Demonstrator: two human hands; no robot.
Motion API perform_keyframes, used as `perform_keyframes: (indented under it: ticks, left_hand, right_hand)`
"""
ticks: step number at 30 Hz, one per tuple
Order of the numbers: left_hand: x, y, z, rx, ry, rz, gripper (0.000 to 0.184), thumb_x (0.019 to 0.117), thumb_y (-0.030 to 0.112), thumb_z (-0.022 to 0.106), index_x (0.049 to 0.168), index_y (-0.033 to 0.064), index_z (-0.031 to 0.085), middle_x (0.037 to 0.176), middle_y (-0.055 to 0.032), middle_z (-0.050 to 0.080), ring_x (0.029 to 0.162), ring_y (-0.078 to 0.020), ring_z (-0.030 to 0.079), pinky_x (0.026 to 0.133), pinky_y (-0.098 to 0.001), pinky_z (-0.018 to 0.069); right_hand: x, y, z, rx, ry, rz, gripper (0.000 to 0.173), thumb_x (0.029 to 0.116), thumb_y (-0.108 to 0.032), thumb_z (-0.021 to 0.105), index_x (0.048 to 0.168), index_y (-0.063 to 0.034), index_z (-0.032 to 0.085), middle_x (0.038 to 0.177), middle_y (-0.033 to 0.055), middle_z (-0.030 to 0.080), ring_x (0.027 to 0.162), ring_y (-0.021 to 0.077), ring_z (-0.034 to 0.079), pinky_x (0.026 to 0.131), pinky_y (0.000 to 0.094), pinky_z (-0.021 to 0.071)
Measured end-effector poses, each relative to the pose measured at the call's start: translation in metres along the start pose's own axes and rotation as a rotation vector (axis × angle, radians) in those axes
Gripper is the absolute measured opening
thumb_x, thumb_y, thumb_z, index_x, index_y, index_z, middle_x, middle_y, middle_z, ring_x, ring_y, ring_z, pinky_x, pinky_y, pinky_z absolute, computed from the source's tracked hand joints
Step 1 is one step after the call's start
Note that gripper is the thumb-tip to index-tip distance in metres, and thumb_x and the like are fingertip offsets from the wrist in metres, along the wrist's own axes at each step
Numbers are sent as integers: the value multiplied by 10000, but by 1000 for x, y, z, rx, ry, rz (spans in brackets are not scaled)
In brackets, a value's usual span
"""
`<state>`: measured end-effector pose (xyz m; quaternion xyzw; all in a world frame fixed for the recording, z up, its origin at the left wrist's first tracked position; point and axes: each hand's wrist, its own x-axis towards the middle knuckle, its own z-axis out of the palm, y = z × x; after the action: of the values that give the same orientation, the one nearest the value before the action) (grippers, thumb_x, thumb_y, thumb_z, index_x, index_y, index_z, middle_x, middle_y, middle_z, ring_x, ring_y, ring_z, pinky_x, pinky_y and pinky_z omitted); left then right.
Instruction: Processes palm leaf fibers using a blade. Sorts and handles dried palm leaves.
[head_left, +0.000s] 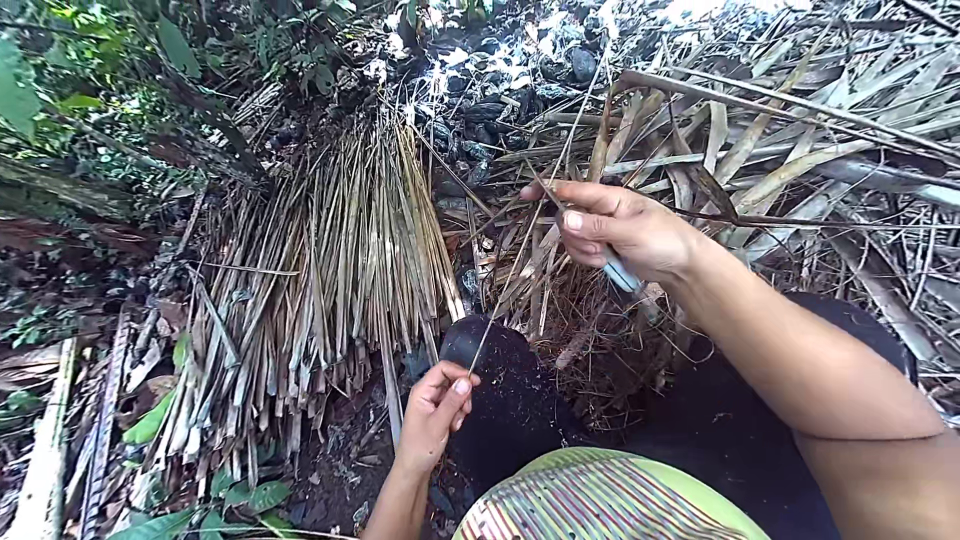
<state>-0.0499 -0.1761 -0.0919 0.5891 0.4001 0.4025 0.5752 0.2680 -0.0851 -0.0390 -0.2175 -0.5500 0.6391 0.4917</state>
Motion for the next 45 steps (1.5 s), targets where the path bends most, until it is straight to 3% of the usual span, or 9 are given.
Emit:
perform_keyframes:
  ticks: [5,7,10,21,29,32,37,41,45]
  left_hand:
    - [19,17,24,21,-13,80,207,1037,273,588,1080,136,736,743,139,662,591,54,581,537,-109,491]
    - [29,23,33,-44,25,119,186,1042,215,576,1046,120,736,716,129,648,585,52,569,537,-106,474]
    - [31,23,36,-116,32,151,153,1032,215,594,1011,141,726,716,122,640,574,68,533,526,-94,436]
    - [-3,-6,5,-158,-92,-46,168,1002,352,635,976,225,742,626,172,543,531,99,470,512,-74,392]
    - [9,9,12,-238,-57,-2,136,994,304,651,973,203,740,620,160,559,524,91,483,507,-83,403]
    - [-10,-5,-10,-238,-140,-36,158,996,353,640,978,233,742,627,174,553,536,97,486,522,-79,408]
    - [-28,-35,-41,-182,-276,-78,291,1037,423,551,1090,222,755,706,147,655,599,89,572,573,-82,470]
    - [0,-8,-9,-122,-320,78,341,1054,434,512,1179,211,738,778,143,687,646,87,601,596,-91,498]
    - [29,25,26,-106,-203,150,284,1046,393,546,1105,192,738,714,162,633,601,85,563,554,-92,470]
  right_hand:
    - [-10,22,29,-66,-124,58,422,1003,-114,518,1424,-102,547,941,-53,671,554,-48,454,483,120,385]
    - [-15,37,45,-144,-224,107,414,1006,-134,551,1412,-57,560,855,-55,644,566,-68,455,505,108,383]
    - [-20,43,57,-208,-319,119,385,1037,-153,530,1386,7,559,953,-44,650,643,-107,437,571,84,368]
    - [-1,-32,-35,-79,209,-240,351,1045,-176,414,1387,-172,492,608,-175,456,492,-28,456,493,149,434]
    - [-18,53,65,-18,-371,330,417,1050,-128,497,1456,-36,487,850,-77,591,585,-68,428,526,116,365]
    - [-13,29,40,-44,-196,191,373,1038,-141,495,1396,-58,559,731,-117,537,544,-82,413,501,95,357]
    - [-10,-8,9,-45,-66,-97,387,1020,-98,491,1404,-84,533,785,-130,589,547,-63,448,489,104,385]
    - [-18,14,35,-110,-152,2,414,1009,-102,524,1420,-78,558,798,-64,615,542,-48,449,477,108,377]
    - [-24,27,52,-163,-276,73,367,1022,-136,542,1378,-57,581,820,-98,609,603,-97,452,541,82,380]
